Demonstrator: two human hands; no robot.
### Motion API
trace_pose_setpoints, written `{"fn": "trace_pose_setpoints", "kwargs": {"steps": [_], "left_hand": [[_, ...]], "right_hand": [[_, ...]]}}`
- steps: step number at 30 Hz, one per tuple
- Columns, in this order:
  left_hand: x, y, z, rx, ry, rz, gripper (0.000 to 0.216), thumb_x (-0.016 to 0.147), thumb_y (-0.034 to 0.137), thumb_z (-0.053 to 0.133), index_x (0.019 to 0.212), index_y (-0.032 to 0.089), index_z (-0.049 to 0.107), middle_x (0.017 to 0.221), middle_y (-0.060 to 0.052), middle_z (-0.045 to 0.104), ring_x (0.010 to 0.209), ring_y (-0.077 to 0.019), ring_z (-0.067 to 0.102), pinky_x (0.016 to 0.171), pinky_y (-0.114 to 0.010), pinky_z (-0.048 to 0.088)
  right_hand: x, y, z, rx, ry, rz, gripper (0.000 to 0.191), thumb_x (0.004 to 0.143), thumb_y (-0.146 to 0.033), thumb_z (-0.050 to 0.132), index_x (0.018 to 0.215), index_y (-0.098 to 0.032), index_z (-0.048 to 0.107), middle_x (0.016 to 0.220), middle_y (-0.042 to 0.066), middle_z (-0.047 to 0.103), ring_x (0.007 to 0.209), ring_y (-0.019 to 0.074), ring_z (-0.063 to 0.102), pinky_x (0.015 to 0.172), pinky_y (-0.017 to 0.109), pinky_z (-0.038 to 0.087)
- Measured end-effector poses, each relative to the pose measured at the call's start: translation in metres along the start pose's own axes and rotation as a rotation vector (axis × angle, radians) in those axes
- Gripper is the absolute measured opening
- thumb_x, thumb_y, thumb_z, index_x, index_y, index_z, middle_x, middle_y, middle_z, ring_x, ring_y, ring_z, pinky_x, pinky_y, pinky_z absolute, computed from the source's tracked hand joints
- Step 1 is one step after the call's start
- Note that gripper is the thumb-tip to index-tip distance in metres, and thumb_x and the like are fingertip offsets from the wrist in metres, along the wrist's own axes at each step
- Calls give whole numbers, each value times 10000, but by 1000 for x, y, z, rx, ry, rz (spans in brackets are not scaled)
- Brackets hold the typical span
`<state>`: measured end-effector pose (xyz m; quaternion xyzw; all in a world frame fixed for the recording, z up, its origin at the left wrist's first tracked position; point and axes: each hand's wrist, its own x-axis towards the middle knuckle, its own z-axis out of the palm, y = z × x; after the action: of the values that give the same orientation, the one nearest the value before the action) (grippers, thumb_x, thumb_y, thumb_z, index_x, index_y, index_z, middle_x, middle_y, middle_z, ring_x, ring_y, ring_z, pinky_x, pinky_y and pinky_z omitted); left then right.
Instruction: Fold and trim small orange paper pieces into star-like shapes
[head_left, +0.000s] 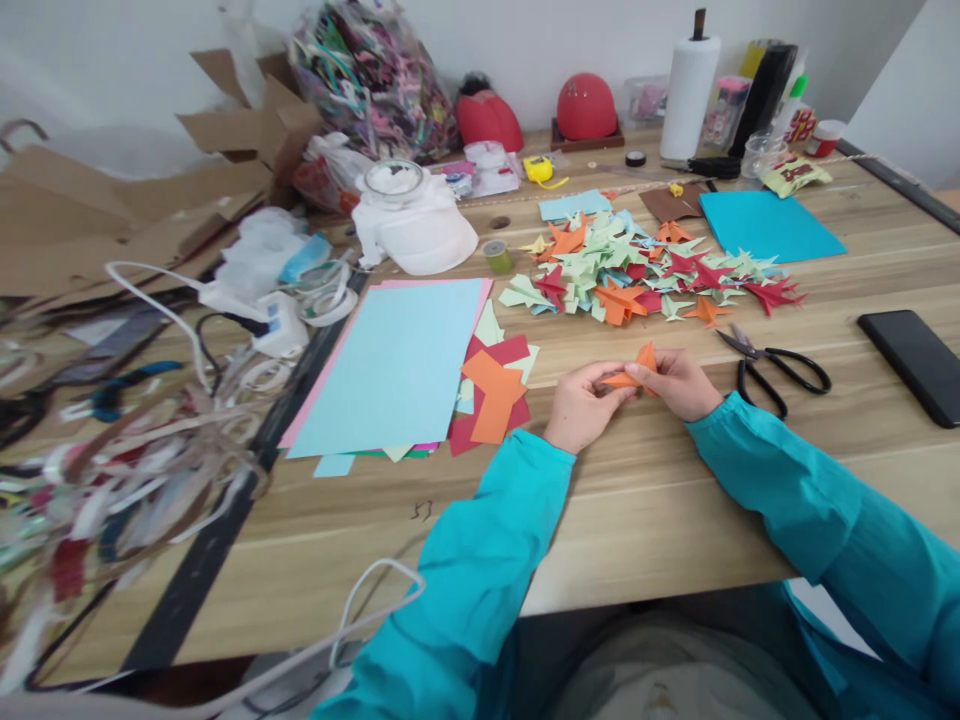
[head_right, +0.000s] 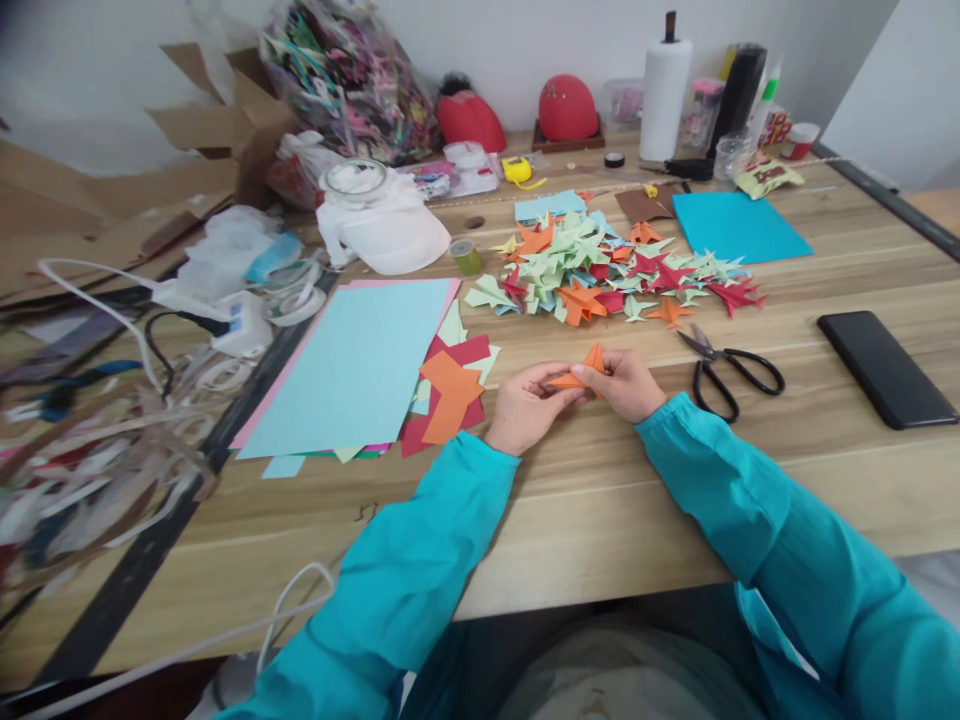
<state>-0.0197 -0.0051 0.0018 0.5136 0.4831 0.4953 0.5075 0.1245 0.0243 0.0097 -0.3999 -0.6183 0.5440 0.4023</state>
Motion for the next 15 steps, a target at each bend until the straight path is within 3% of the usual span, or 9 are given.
{"fn": "trace_pose_setpoints", "kwargs": {"steps": [5,10,15], "left_hand": [[0,1,1,-23,1,-6,363,597,217,713,943,132,644,755,-64,700,653,-179,669,652,-300,548],[0,4,-1,-53,-6,-52,432,604,247,726,1007,125,630,662,-51,690,644,-182,668,659,-306,547],[1,9,-4,-164,21,-60,476,618,299,720,1050,125,621,715,-56,704,629,-167,664,673,-316,550]], "right_hand": [[-1,-1,0,5,15,20,443,640,-579,624,586,-140,606,545,-1,554,496,88,450,481,231,363],[0,0,0,46,68,54,465,729,-578,533,562,-147,580,495,-12,518,471,79,425,464,222,338],[1,-1,-1,194,26,87,310,634,-446,694,742,-163,630,644,-2,607,563,93,517,491,204,375]]}}
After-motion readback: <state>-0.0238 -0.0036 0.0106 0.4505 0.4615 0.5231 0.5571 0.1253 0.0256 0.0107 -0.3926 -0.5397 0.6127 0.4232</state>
